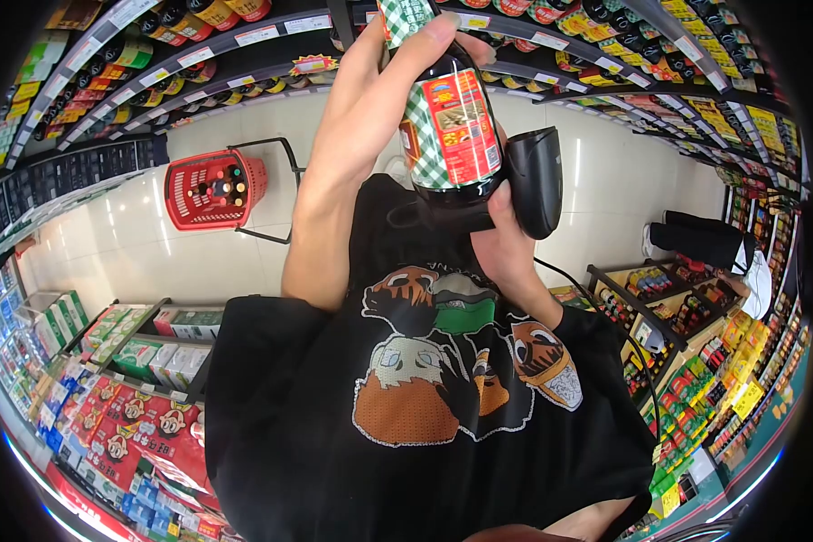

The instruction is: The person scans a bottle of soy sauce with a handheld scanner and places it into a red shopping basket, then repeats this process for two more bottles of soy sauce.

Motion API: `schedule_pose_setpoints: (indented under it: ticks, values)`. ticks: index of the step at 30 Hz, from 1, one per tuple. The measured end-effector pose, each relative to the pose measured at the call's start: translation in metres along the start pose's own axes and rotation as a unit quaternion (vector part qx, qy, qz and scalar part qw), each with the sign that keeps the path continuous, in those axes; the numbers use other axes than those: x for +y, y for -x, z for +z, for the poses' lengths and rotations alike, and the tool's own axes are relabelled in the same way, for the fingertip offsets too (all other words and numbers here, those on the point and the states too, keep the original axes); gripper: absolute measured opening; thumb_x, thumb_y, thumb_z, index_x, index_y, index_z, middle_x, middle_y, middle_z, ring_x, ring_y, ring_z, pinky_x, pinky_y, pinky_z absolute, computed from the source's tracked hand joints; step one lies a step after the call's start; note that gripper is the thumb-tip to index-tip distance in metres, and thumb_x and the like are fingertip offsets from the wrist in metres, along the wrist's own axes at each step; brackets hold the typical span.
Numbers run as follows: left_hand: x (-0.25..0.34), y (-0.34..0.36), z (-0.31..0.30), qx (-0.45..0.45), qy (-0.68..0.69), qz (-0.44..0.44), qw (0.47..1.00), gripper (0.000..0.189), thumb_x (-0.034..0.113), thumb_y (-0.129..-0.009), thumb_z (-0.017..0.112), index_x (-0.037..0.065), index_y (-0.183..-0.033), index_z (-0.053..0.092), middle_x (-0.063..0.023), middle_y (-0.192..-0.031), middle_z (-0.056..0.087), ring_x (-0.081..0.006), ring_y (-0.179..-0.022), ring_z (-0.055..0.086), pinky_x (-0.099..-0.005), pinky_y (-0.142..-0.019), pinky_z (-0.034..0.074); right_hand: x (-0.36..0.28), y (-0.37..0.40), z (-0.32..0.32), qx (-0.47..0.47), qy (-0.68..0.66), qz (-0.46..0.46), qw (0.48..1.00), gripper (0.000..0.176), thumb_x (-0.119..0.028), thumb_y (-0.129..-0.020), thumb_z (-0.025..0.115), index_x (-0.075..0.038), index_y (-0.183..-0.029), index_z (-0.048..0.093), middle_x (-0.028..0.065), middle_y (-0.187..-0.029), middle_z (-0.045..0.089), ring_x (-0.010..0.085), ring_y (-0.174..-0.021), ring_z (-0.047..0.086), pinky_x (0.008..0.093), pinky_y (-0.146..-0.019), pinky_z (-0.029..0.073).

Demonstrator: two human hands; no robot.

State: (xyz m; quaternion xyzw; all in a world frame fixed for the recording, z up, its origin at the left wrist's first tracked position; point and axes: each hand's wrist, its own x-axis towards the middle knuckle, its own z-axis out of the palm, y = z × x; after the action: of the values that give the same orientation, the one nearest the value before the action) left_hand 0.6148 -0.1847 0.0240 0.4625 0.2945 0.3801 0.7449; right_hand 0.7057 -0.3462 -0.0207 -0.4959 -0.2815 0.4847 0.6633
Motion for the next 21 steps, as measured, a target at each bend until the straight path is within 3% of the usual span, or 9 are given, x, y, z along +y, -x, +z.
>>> schedule_pose_setpoints:
  ticks: [2, 3, 4, 6, 11, 13, 16, 18, 21]
  values:
    - [-0.004, -0.001, 0.0, -0.026, 0.08, 0.023, 0.996, 0.038, 0.032, -0.104, 0.045, -0.001, -0.123, 0.05, -0.0204, -0.105, 0.068, -0.0321, -0.1, 0.069, -0.0416, -0.086, 0.057, -0.006, 0.003, 0.002, -0.004, -0.156, 0.072, 0.985, 0.075, -0.035, -0.098, 0.065, -0.001, -0.155, 0.027, 0.0106, -0.152, 0.042, 0.0221, -0.139, 0.043, 0.0413, -0.116, 0.034]
    - [0.01, -0.002, 0.001, -0.014, 0.229, -0.077, 0.97, 0.039, 0.032, -0.103, 0.05, 0.001, -0.126, 0.05, -0.0216, -0.104, 0.067, -0.0344, -0.104, 0.068, -0.0425, -0.083, 0.058, -0.003, 0.004, -0.006, -0.019, -0.213, 0.098, 0.972, 0.071, -0.033, -0.1, 0.062, -0.004, -0.155, 0.027, 0.0102, -0.15, 0.044, 0.0225, -0.138, 0.044, 0.045, -0.116, 0.035]
    - [0.002, -0.004, 0.0, -0.014, 0.228, -0.076, 0.971, 0.039, 0.032, -0.103, 0.05, 0.001, -0.126, 0.05, -0.0216, -0.104, 0.067, -0.0344, -0.104, 0.068, -0.0425, -0.083, 0.058, 0.007, 0.003, -0.016, -0.031, -0.272, 0.159, 0.949, 0.067, -0.035, -0.101, 0.059, -0.005, -0.153, 0.03, 0.0104, -0.149, 0.045, 0.0241, -0.137, 0.045, 0.0475, -0.115, 0.036]
    - [-0.024, -0.01, 0.002, -0.184, 0.415, 0.033, 0.891, 0.05, 0.036, -0.1, 0.05, 0.006, -0.139, 0.04, -0.0259, -0.113, 0.063, -0.0452, -0.12, 0.059, -0.0528, -0.093, 0.054, 0.016, 0.006, -0.017, -0.035, -0.201, 0.175, 0.963, 0.084, -0.068, -0.099, 0.032, -0.005, -0.155, 0.026, 0.0207, -0.149, 0.046, 0.0415, -0.13, 0.053, 0.0502, -0.11, 0.041]
    - [-0.03, -0.008, 0.001, -0.12, 0.403, 0.017, 0.907, 0.043, 0.036, -0.1, 0.048, 0.004, -0.128, 0.045, -0.023, -0.096, 0.065, -0.0362, -0.076, 0.066, -0.0483, -0.069, 0.057, 0.021, 0.003, -0.02, -0.03, -0.221, 0.203, 0.953, 0.088, -0.071, -0.098, 0.03, -0.004, -0.155, 0.025, 0.0213, -0.147, 0.048, 0.0429, -0.127, 0.055, 0.0499, -0.108, 0.043]
    - [-0.034, -0.01, -0.001, -0.163, 0.409, 0.048, 0.897, 0.041, 0.033, -0.101, 0.046, 0.003, -0.127, 0.046, -0.0208, -0.098, 0.066, -0.0345, -0.085, 0.067, -0.0451, -0.075, 0.057, 0.023, 0.002, -0.022, -0.024, -0.224, 0.205, 0.953, 0.087, -0.071, -0.099, 0.028, -0.004, -0.155, 0.026, 0.0212, -0.146, 0.049, 0.0426, -0.126, 0.056, 0.05, -0.108, 0.043]
    - [-0.03, -0.009, -0.004, -0.184, 0.375, 0.077, 0.905, 0.039, 0.03, -0.1, 0.045, 0.001, -0.126, 0.046, -0.0178, -0.096, 0.066, -0.0319, -0.09, 0.068, -0.0414, -0.078, 0.057, 0.025, -0.002, -0.027, -0.036, -0.199, 0.167, 0.965, 0.08, -0.063, -0.101, 0.038, -0.005, -0.155, 0.026, 0.0187, -0.149, 0.045, 0.0365, -0.134, 0.05, 0.0487, -0.111, 0.04]
    - [-0.026, -0.006, -0.005, -0.159, 0.336, 0.074, 0.925, 0.039, 0.03, -0.099, 0.046, 0.001, -0.126, 0.045, -0.0171, -0.093, 0.065, -0.031, -0.087, 0.068, -0.0409, -0.076, 0.056, 0.017, -0.007, -0.025, -0.001, -0.024, -0.002, 1.0, 0.066, -0.034, -0.101, 0.06, -0.003, -0.152, 0.033, 0.0142, -0.156, 0.039, 0.0238, -0.142, 0.04, 0.0435, -0.117, 0.032]
    - [-0.015, -0.002, 0.002, -0.018, 0.147, 0.077, 0.986, 0.038, 0.028, -0.098, 0.051, 0.001, -0.124, 0.046, -0.0193, -0.092, 0.066, -0.0304, -0.078, 0.069, -0.0394, -0.071, 0.058, 0.012, -0.016, -0.025, -0.024, 0.037, -0.062, 0.997, 0.066, -0.025, -0.098, 0.065, -0.002, -0.152, 0.035, 0.0156, -0.156, 0.038, 0.0239, -0.144, 0.038, 0.0414, -0.118, 0.03]
